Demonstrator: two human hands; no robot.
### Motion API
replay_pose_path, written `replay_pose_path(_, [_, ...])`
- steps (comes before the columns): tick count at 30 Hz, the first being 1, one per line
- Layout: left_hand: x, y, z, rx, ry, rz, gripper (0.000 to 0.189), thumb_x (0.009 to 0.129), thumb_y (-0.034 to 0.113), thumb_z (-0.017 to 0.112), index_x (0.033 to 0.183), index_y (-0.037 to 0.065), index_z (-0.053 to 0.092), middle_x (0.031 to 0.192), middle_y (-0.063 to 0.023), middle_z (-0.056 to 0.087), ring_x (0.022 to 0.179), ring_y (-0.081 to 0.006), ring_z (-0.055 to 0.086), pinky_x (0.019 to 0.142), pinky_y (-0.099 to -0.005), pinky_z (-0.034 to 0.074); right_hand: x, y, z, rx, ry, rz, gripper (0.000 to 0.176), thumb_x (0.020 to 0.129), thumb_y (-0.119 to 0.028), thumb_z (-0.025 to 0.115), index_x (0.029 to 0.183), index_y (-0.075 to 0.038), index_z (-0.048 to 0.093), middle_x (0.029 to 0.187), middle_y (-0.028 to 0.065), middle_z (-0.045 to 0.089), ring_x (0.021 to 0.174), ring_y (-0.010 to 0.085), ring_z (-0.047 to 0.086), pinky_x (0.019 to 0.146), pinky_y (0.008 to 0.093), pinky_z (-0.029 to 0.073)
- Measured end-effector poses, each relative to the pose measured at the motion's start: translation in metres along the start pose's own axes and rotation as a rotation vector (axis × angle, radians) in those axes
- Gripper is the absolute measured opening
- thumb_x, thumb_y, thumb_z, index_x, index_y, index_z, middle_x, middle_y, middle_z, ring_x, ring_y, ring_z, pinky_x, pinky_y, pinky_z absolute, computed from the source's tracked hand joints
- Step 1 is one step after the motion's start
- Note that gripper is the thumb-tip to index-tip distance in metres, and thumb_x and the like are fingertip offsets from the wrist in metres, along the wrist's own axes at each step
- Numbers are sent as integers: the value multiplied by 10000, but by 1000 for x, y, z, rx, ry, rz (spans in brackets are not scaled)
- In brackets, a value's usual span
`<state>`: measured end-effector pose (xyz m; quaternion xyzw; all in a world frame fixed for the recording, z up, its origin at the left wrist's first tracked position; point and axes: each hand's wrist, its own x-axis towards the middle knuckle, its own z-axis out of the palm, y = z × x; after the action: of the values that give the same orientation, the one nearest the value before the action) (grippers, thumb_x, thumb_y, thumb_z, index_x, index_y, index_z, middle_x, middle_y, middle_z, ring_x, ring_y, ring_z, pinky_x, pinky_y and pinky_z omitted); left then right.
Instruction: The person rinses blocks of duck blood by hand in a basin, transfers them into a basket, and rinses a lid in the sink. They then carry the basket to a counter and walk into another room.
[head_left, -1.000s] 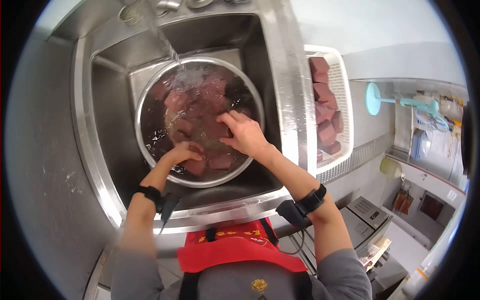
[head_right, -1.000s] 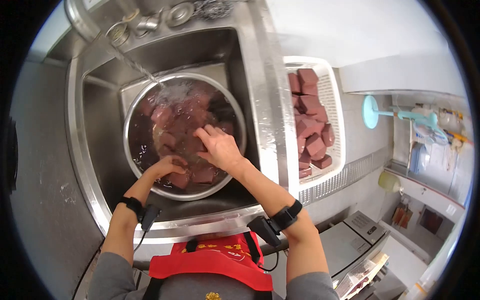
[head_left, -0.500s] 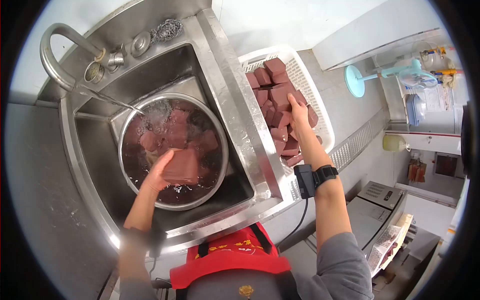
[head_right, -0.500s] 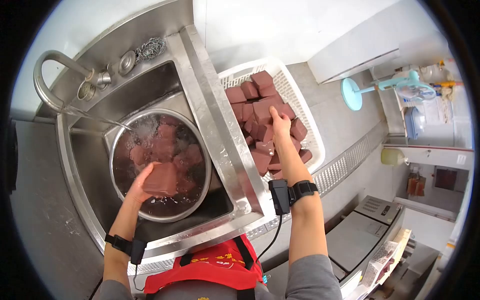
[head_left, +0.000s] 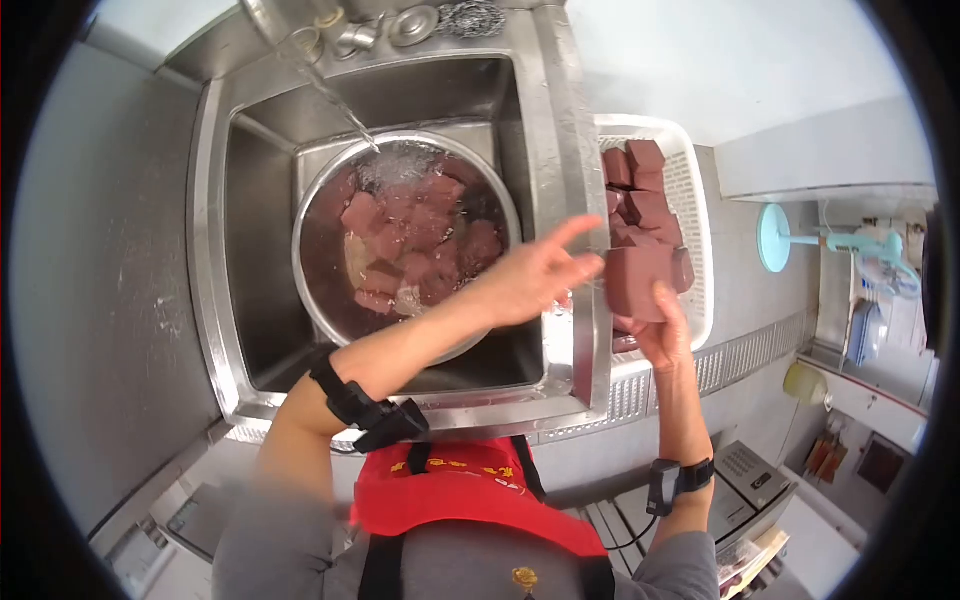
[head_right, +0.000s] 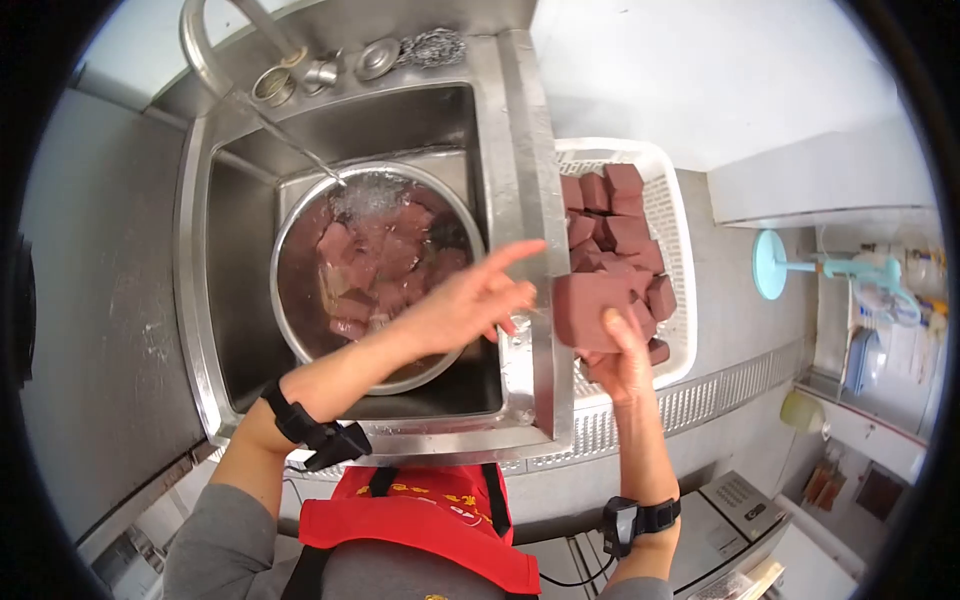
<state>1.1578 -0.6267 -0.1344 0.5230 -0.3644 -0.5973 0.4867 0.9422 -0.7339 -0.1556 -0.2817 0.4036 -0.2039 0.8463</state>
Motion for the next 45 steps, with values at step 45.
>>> replay_pose_path(45, [-107, -118, -115, -343, 573, -507, 546, 783, 521, 544, 1147, 137, 411, 1124, -70, 456, 1040, -222, 460, 721, -452, 462, 65, 178, 137, -140, -332, 341, 665, 789, -212, 629, 1342, -149, 265, 1288, 81, 370, 1148, 200, 412, 937, 348, 380])
